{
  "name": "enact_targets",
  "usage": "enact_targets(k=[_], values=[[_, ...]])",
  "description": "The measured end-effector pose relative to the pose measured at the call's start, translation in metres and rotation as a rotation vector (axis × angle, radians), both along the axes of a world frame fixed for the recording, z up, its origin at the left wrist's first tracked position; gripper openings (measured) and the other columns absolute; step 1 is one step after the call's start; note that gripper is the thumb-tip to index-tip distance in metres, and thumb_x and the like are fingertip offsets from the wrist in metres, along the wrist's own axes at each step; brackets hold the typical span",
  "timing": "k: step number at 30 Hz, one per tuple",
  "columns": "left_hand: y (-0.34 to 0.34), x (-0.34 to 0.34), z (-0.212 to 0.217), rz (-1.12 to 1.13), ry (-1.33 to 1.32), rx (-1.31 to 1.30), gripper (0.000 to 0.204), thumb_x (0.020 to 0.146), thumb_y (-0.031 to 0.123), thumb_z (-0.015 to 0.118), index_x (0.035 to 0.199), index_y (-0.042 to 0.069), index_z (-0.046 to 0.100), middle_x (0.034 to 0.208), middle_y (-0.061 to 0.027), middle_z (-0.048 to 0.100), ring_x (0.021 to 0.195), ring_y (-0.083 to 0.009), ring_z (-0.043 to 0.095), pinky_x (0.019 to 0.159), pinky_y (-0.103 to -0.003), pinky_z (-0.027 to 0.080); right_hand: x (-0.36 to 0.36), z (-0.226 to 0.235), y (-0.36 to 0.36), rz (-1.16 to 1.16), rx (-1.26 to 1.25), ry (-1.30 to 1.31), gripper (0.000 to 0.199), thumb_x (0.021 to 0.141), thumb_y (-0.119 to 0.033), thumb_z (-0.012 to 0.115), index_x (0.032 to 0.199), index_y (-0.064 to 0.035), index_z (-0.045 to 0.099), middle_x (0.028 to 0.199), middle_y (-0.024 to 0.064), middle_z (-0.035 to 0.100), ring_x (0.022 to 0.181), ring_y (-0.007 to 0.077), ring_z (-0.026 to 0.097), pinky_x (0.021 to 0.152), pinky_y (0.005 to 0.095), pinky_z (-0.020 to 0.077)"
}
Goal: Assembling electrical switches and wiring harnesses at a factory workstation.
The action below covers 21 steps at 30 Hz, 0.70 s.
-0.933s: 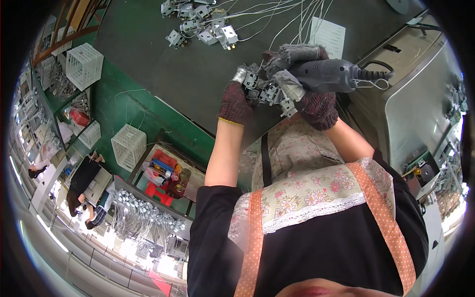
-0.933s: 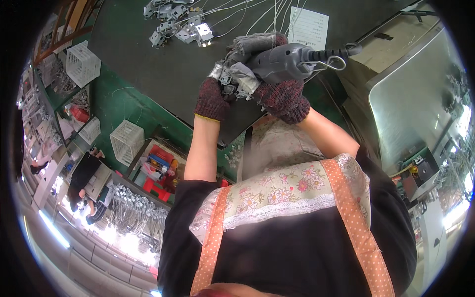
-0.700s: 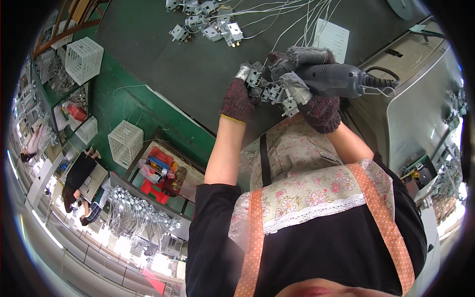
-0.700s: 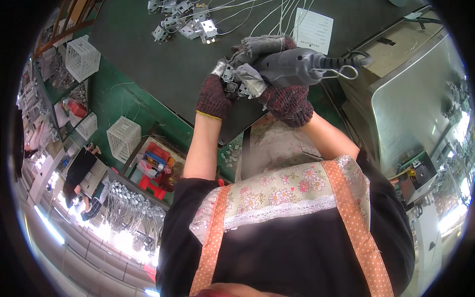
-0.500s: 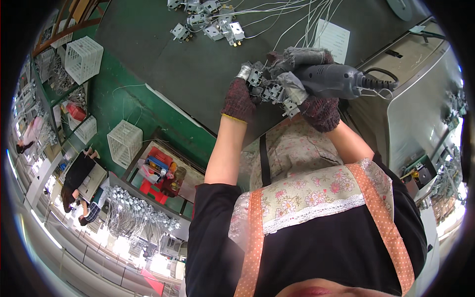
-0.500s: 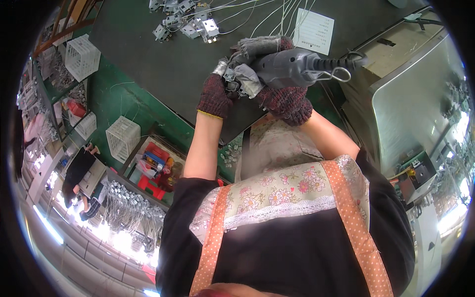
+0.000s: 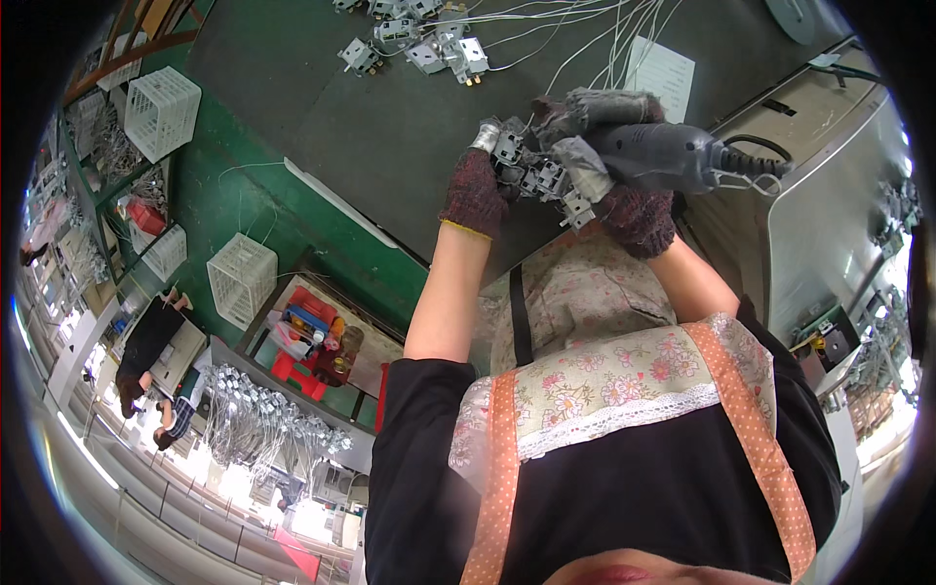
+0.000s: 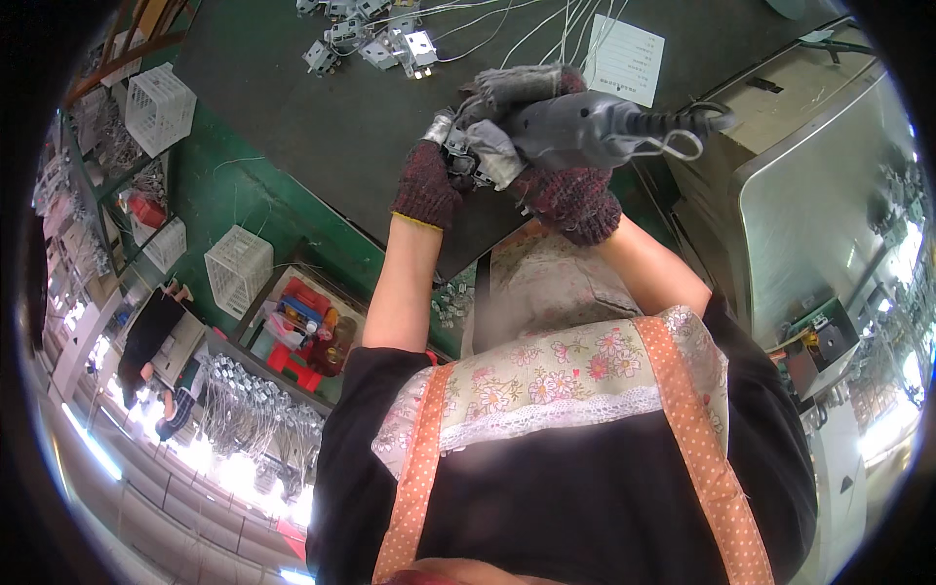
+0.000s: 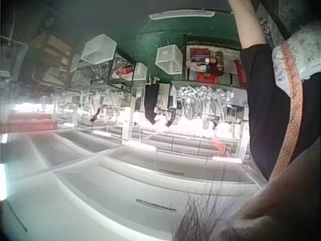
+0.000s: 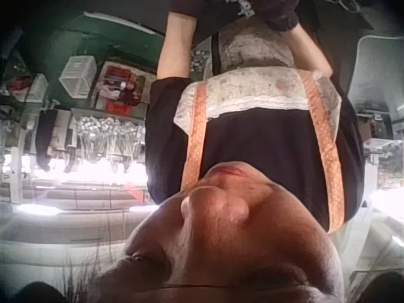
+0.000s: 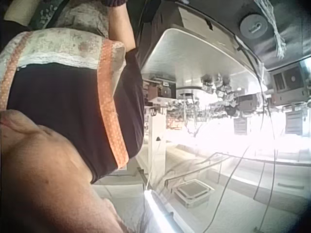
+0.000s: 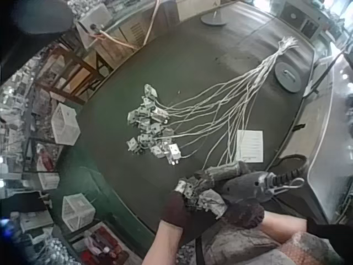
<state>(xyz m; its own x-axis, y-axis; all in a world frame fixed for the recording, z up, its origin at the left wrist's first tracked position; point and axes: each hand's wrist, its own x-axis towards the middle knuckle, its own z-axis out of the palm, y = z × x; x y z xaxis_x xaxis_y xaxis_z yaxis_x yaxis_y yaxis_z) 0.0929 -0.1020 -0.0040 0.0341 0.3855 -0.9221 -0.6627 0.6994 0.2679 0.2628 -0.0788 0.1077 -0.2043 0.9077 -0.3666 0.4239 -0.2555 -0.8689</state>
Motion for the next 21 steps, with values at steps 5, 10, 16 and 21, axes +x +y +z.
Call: enact_targets(k=[5, 10, 16, 21], values=[[0.004, 0.004, -0.004, 0.009, -0.011, -0.065, 0.034, 0.095, 0.041, 0.053, 0.101, 0.01, 0.066, 0.084, -0.0039, 0.067, 0.067, -0.0159, 0.065, 0.054, -0.03, 0.054, -0.003, 0.002, -0.001, 0.007, 0.07, 0.015, 0.027, 0.088, -0.02, 0.066, 0.111, -0.0078, 0.065, 0.112, 0.0102, 0.065, 0.101, 0.0224, 0.063, 0.086, 0.0344, 0.05], [0.001, 0.001, -0.004, 0.003, -0.053, 0.018, 0.033, 0.095, 0.041, 0.053, 0.101, 0.011, 0.066, 0.09, -0.0033, 0.068, 0.073, -0.0147, 0.066, 0.057, -0.031, 0.054, 0.0, -0.002, 0.011, -0.024, 0.3, 0.055, 0.025, 0.087, -0.023, 0.067, 0.107, -0.0078, 0.066, 0.108, 0.0101, 0.066, 0.097, 0.0224, 0.065, 0.082, 0.0335, 0.0513], [-0.026, -0.025, -0.02, -1.231, 1.289, 0.468, 0.034, 0.093, 0.034, 0.057, 0.115, 0.008, 0.061, 0.096, -0.0182, 0.067, 0.078, -0.0303, 0.066, 0.069, -0.04, 0.056, 0.01, -0.047, 0.027, -0.221, 0.299, 0.621, 0.031, 0.084, -0.005, 0.064, 0.115, -0.0057, 0.062, 0.115, 0.0099, 0.065, 0.105, 0.0193, 0.063, 0.088, 0.0339, 0.0501], [0.02, -0.006, 0.044, -0.839, 1.681, 0.736, 0.032, 0.093, 0.03, 0.057, 0.119, 0.011, 0.061, 0.095, -0.0163, 0.067, 0.082, -0.0338, 0.065, 0.074, -0.039, 0.054, -0.003, -0.075, 0.049, -0.074, 0.481, 0.109, 0.031, 0.081, 0.001, 0.068, 0.111, -0.0009, 0.059, 0.104, 0.0091, 0.067, 0.095, 0.0145, 0.065, 0.081, 0.0287, 0.0543]])
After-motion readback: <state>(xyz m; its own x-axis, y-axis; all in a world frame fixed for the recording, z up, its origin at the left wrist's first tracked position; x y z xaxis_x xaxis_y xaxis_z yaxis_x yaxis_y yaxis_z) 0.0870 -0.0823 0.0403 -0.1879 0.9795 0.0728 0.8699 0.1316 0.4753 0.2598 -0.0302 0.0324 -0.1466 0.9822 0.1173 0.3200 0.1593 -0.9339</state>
